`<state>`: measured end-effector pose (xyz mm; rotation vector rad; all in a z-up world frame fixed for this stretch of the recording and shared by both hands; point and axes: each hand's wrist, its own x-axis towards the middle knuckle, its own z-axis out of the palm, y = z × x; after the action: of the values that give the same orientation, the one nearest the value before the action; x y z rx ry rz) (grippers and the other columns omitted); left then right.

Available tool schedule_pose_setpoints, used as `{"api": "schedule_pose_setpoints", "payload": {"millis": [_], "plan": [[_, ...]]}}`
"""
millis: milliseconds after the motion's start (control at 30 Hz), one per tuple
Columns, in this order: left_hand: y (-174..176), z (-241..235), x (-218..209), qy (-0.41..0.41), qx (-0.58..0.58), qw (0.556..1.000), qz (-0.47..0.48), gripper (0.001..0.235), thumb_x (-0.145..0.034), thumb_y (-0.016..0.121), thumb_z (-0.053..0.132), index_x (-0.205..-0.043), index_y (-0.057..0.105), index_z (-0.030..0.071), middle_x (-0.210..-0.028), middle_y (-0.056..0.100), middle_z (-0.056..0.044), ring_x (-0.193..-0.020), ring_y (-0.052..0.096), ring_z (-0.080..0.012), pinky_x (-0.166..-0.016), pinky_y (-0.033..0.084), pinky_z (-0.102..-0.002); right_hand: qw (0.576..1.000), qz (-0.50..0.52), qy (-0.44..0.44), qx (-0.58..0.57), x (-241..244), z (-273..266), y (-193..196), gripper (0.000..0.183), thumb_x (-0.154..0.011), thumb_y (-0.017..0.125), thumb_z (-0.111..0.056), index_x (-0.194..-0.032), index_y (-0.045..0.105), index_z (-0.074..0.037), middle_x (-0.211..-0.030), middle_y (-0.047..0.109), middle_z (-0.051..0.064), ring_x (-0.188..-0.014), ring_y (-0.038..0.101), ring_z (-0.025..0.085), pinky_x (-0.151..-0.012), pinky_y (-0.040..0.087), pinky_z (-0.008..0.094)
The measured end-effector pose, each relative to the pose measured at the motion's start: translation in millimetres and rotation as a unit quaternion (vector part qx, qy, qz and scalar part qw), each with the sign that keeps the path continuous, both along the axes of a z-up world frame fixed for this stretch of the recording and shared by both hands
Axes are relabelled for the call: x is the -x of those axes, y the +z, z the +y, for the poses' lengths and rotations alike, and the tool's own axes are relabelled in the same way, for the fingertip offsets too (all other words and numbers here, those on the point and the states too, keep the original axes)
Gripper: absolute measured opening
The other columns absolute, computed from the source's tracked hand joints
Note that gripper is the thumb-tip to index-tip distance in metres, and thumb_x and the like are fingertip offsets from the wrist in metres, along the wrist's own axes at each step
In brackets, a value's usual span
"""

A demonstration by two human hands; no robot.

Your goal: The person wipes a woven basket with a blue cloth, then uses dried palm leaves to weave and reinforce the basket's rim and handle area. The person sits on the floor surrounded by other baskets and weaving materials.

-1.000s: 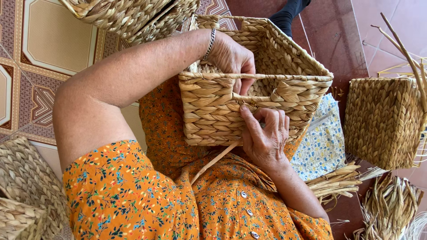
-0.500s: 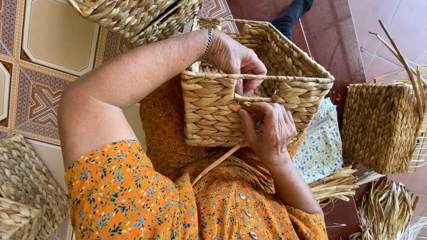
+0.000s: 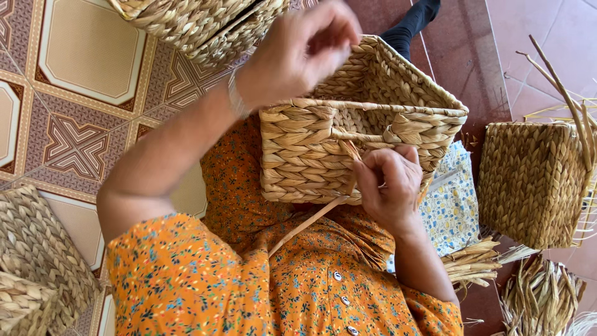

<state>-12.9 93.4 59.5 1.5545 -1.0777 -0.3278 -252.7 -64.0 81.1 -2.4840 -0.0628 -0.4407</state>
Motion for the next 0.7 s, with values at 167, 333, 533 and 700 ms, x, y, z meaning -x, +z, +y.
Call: {"api": "schedule_pose_setpoints", "payload": {"millis": [167,333,533,700], "plan": [[18.2,49.2,98.9,0.028,-0.022,0.96,-0.278,0.038,-0.097,0.075,0.018,-0.129,0.063,0.001,-0.105,0.059,-0.01,-0.097,0.058,-0.0273,-0.086,0.051,-0.043,0.963,0.081,-0.045,-0.255,19.5,-4.0,-3.7,0.014,-0.093,0.072,-0.001,-0.091,0.059,-0.007,-0.086,0.06,0.004,-0.074,0.054,0.017,-0.07,0.046,0.031],[1.5,30.8,137.0,0.083,-0.072,0.943,-0.315,0.04,-0.09,0.076,0.029,-0.121,0.066,0.005,-0.1,0.059,-0.007,-0.104,0.061,-0.0286,-0.083,0.05,-0.043,0.985,0.032,0.093,-0.141,16.6,7.5,4.4,0.019,-0.088,0.075,-0.002,-0.088,0.057,-0.006,-0.079,0.06,0.004,-0.072,0.057,0.019,-0.075,0.047,0.037],[-11.3,27.7,137.8,0.098,0.066,0.979,-0.164,0.023,-0.097,0.079,0.018,-0.114,0.069,0.006,-0.1,0.067,-0.007,-0.091,0.065,-0.0233,-0.083,0.055,-0.038,0.997,0.013,0.068,-0.019,-13.4,-12.6,28.8,0.016,-0.1,0.066,0.0,-0.114,0.06,-0.003,-0.118,0.069,0.016,-0.104,0.07,0.028,-0.089,0.057,0.038],[-10.7,31.7,136.0,0.138,0.094,0.983,-0.08,0.023,-0.09,0.085,0.017,-0.105,0.073,0.006,-0.088,0.069,-0.005,-0.078,0.068,-0.0187,-0.071,0.057,-0.034,0.993,0.062,0.045,0.092,-19.5,-8.9,28.7,0.035,-0.095,0.067,0.0,-0.13,0.061,-0.003,-0.114,0.071,0.014,-0.094,0.066,0.03,-0.082,0.053,0.04]]}}
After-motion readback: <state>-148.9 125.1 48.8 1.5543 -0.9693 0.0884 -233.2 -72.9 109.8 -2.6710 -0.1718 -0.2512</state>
